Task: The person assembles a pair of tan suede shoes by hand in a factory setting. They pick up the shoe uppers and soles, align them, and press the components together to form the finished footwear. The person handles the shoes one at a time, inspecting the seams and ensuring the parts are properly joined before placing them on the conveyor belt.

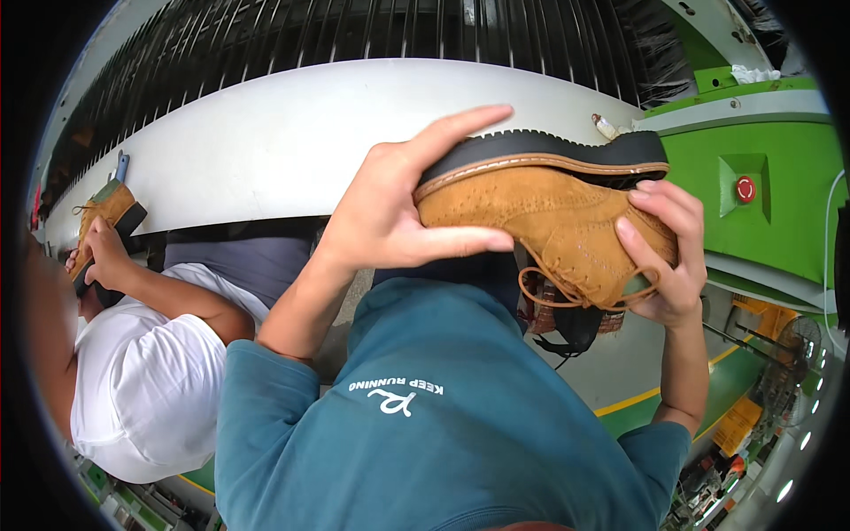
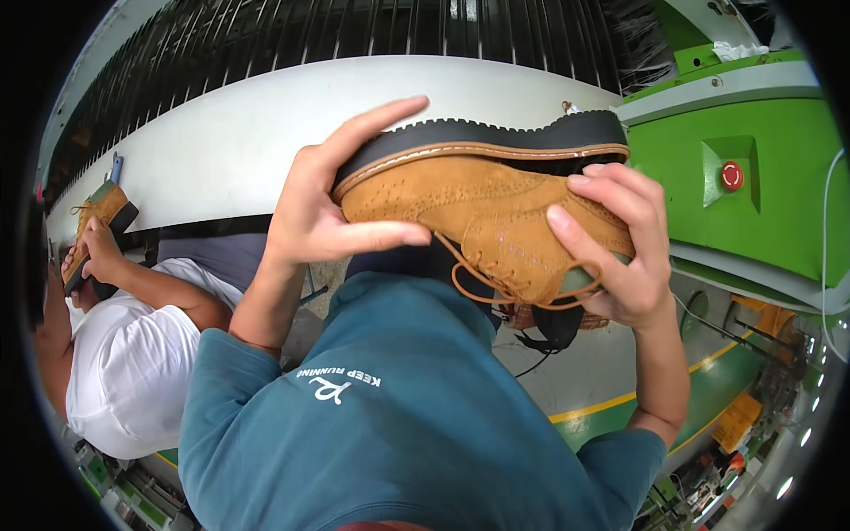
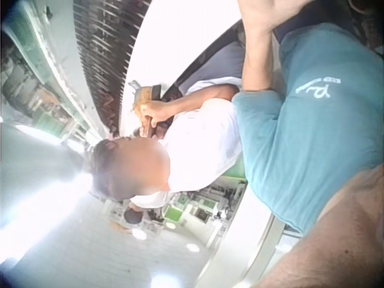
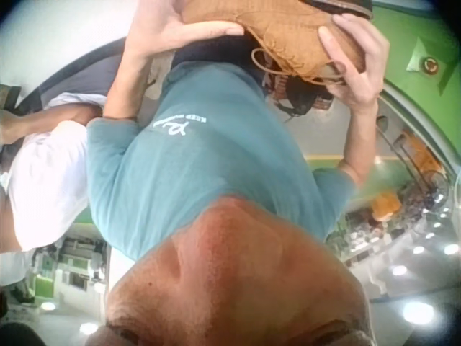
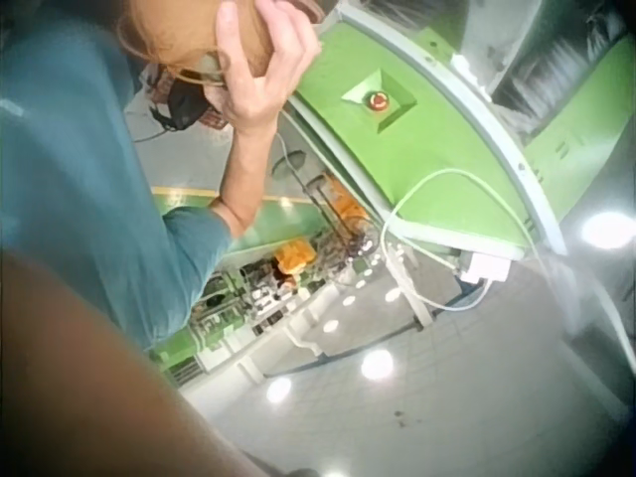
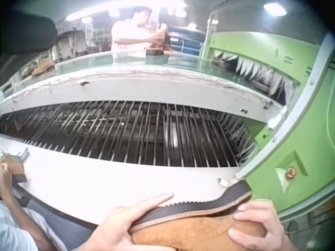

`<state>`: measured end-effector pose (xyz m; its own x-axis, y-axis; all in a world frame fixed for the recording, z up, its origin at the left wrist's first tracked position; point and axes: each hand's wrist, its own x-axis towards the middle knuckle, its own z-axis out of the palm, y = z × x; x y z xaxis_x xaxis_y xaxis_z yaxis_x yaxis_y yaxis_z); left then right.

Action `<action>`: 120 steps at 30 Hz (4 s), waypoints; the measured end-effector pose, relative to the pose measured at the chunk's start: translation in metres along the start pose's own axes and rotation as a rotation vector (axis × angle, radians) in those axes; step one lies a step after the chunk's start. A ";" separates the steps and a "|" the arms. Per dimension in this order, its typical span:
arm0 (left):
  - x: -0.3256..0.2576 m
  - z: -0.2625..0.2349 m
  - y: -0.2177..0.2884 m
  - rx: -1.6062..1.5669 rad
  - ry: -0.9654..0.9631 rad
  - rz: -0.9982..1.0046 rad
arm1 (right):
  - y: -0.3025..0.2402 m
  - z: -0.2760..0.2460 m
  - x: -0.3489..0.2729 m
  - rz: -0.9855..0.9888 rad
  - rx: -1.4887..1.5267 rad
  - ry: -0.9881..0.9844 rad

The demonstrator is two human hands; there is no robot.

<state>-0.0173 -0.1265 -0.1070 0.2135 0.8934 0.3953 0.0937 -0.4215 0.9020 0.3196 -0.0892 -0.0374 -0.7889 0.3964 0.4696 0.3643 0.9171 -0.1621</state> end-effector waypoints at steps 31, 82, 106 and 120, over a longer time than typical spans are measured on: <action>0.036 0.005 0.001 0.151 -0.002 0.378 | -0.011 -0.046 0.014 0.058 -0.069 0.025; 0.141 -0.007 0.023 -0.455 0.162 0.334 | -0.012 0.059 -0.008 0.772 1.181 0.494; 0.122 0.025 0.026 -0.630 0.174 0.383 | -0.018 -0.044 0.015 0.500 0.346 0.358; 0.109 -0.010 0.011 -0.362 0.006 0.267 | 0.015 -0.155 0.120 0.364 0.308 0.312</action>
<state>-0.0033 -0.0326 -0.0522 0.1782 0.7623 0.6222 -0.3106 -0.5564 0.7707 0.3067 -0.0347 0.1508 -0.4391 0.7004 0.5628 0.3871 0.7127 -0.5850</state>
